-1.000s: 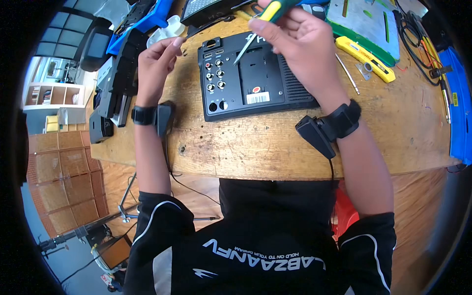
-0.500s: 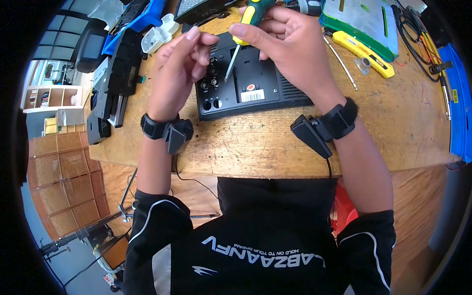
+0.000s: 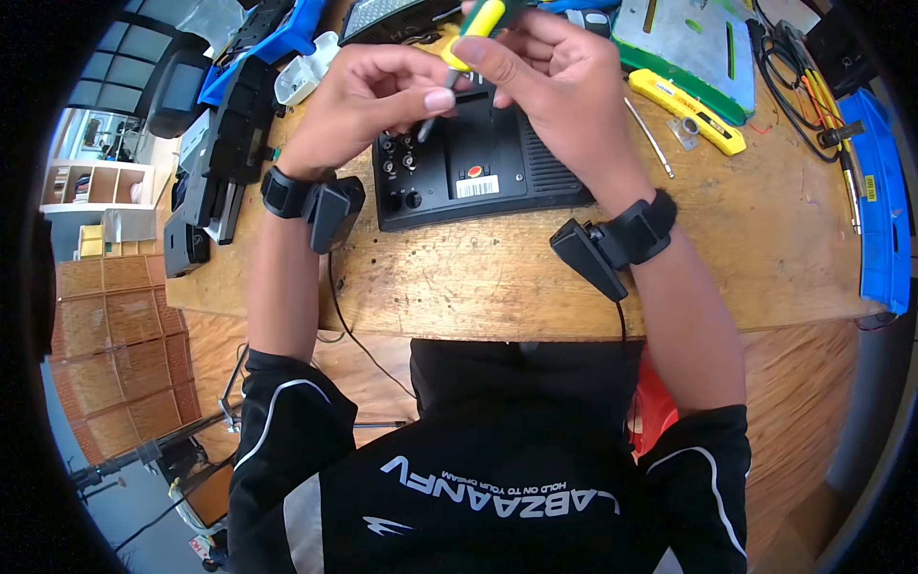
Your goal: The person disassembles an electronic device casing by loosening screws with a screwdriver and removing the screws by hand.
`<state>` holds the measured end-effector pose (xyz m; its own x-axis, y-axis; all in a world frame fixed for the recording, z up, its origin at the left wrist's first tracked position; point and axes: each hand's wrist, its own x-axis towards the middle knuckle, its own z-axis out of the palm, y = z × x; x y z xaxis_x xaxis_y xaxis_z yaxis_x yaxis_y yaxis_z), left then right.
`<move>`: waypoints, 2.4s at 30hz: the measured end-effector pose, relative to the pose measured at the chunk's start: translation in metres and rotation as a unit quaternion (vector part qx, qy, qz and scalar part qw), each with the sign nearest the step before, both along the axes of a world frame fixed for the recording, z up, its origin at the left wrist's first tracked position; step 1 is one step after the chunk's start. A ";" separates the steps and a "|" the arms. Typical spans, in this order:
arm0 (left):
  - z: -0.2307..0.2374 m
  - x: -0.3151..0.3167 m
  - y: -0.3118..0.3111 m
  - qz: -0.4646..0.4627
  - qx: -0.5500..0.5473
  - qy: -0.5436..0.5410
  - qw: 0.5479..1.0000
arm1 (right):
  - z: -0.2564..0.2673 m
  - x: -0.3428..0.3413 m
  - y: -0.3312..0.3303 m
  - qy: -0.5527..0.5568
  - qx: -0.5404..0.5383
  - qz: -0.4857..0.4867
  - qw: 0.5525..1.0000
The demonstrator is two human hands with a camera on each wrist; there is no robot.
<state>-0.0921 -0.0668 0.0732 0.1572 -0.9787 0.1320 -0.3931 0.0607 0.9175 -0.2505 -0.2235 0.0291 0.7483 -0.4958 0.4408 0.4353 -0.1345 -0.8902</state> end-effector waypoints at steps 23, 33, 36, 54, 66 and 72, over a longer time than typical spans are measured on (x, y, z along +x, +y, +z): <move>-0.045 0.008 0.021 0.179 -0.113 0.019 0.977 | -0.002 0.000 0.006 0.078 -0.035 -0.014 0.996; -0.047 0.009 0.020 0.182 -0.125 0.027 0.975 | -0.001 0.001 0.008 0.084 -0.032 -0.023 0.996; -0.048 0.009 0.021 0.186 -0.110 0.011 0.976 | -0.002 0.000 0.008 0.084 -0.031 -0.025 0.996; -0.049 0.007 0.019 0.215 -0.113 -0.027 0.970 | 0.009 -0.005 0.012 0.022 -0.275 -0.005 0.961; -0.044 0.007 0.023 0.183 -0.119 -0.096 0.971 | 0.003 -0.001 0.024 0.013 -0.314 0.041 0.949; -0.040 0.011 0.028 0.175 -0.070 -0.112 0.976 | 0.000 -0.001 0.024 0.009 -0.323 0.043 0.945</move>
<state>-0.0812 -0.0390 0.0332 0.4298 -0.8404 0.3302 -0.6027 0.0053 0.7980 -0.2511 -0.1992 0.0294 0.7837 -0.0635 0.6179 0.4553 -0.6179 -0.6410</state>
